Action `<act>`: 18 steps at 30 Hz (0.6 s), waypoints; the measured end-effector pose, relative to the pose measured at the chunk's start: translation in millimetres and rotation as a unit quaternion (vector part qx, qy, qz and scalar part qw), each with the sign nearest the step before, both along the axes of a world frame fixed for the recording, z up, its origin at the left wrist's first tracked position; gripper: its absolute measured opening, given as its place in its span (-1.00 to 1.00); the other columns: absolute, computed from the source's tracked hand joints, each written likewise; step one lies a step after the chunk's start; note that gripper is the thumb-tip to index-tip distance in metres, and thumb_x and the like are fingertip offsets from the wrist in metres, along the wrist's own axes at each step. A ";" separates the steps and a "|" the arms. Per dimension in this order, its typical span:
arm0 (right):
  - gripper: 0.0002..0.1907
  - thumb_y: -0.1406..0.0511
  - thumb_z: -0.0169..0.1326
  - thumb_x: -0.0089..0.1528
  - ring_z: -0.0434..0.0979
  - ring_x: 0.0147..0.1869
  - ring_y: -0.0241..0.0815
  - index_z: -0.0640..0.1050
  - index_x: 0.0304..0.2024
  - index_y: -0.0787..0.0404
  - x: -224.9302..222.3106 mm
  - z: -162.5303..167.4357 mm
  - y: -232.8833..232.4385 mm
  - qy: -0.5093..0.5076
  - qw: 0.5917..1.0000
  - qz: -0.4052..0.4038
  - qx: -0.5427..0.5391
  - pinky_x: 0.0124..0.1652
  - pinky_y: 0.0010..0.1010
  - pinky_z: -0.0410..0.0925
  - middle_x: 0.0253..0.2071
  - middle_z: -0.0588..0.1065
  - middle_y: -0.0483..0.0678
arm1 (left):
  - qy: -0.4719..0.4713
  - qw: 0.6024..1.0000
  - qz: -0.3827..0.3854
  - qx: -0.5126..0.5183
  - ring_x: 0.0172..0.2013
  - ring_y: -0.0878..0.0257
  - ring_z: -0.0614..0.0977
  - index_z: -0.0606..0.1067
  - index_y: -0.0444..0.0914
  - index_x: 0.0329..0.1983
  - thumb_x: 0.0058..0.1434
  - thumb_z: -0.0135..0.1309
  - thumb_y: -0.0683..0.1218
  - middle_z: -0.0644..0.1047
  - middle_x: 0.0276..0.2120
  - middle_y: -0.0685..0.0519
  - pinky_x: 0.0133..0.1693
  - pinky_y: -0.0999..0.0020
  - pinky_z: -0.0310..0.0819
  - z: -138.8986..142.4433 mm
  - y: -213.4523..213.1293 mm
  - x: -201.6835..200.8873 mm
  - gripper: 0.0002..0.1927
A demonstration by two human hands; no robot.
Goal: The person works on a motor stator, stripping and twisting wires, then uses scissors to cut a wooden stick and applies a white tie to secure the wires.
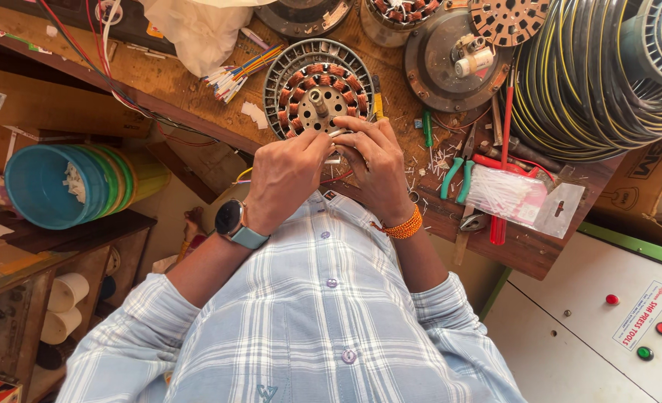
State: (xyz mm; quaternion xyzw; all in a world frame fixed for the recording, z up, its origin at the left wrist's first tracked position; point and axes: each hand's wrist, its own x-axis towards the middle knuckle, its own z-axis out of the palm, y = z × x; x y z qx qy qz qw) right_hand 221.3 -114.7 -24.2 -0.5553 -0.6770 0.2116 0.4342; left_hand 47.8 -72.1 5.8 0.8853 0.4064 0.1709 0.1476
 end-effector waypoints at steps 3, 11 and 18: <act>-0.80 0.42 0.23 0.25 0.51 0.14 -0.03 0.62 -0.06 0.26 1.1 1.1 -2.0 0.005 1.000 -0.009 -0.013 0.13 -0.24 0.38 0.14 0.55 -0.04 | -0.043 0.999 -0.001 0.006 -0.41 0.10 0.63 0.54 -0.20 -0.22 0.33 0.13 -0.14 0.53 -0.37 0.03 -0.41 0.20 0.49 -4.7 0.9 -4.6 -0.96; -0.83 0.42 0.24 0.23 0.52 0.16 -0.03 0.61 -0.12 0.23 -4.1 10.4 0.0 -0.025 0.999 -0.024 -0.036 0.13 -0.24 0.40 0.15 0.55 -0.05 | -0.132 0.989 0.053 -0.025 -0.43 0.13 0.61 0.66 -0.07 -0.07 0.28 0.23 -0.07 0.54 -0.41 0.09 -0.41 0.22 0.47 -11.8 3.2 -7.5 -0.83; -0.85 0.37 0.25 0.21 0.52 0.00 -0.09 0.63 -0.16 0.21 1.2 21.6 14.5 -0.124 0.991 -0.006 -0.047 0.00 -0.30 0.42 0.05 0.57 -0.13 | -0.208 0.969 0.067 -0.119 -0.45 0.12 0.62 0.69 -0.14 -0.12 0.23 0.29 -0.06 0.58 -0.44 0.04 -0.39 0.21 0.47 -13.5 17.4 -7.8 -0.83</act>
